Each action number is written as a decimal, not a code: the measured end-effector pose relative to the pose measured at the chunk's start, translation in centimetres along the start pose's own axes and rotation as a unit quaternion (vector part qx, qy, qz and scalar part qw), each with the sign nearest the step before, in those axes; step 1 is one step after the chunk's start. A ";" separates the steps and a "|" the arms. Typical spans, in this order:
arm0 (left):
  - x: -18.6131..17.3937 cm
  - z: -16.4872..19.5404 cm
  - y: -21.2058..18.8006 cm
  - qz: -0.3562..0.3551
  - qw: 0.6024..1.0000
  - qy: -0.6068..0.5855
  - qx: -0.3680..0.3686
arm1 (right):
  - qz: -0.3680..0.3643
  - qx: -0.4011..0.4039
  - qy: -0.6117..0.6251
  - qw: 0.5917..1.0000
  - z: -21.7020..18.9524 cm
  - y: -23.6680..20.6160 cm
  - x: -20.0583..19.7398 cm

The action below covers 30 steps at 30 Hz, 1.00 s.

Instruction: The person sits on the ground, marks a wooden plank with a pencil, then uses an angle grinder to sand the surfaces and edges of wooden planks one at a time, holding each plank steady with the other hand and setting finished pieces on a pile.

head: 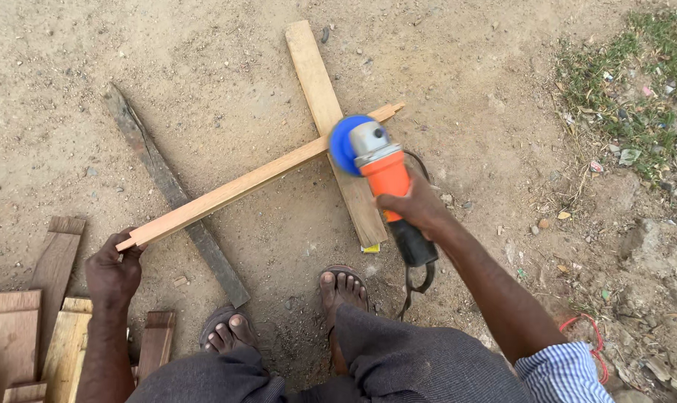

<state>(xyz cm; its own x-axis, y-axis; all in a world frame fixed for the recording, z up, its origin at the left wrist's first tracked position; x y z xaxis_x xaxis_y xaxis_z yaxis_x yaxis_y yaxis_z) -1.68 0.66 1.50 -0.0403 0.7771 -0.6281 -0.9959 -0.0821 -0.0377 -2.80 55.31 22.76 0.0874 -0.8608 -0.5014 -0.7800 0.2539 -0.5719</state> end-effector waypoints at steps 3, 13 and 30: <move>-0.2 0.5 0.0 0.002 1.000 -0.008 0.008 | -0.067 -0.025 -0.081 0.994 -1.5 -1.3 4.8; -0.4 1.1 -0.2 -0.006 1.000 -0.014 -0.008 | -0.015 0.006 0.043 0.999 -0.1 1.5 -0.1; -0.5 -0.2 -0.1 -0.036 0.996 0.028 -0.071 | 0.097 0.051 0.130 0.985 4.2 6.4 -11.1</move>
<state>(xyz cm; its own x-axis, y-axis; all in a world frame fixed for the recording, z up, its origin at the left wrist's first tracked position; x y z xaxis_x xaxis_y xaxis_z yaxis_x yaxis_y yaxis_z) -1.51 0.18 1.68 0.0401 0.7483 -0.6622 -0.9746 -0.1169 -0.1912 -6.20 68.34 21.97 -0.2300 -0.8720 -0.4322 -0.6985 0.4571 -0.5506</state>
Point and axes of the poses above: each hand's wrist, its own y-axis towards the middle knuckle, its own x-axis out of the palm, z = x × y, the point moved 5 cm from there along y, towards the middle knuckle, and after that the axes turned 1 degree about -x, right-handed, at the moved point
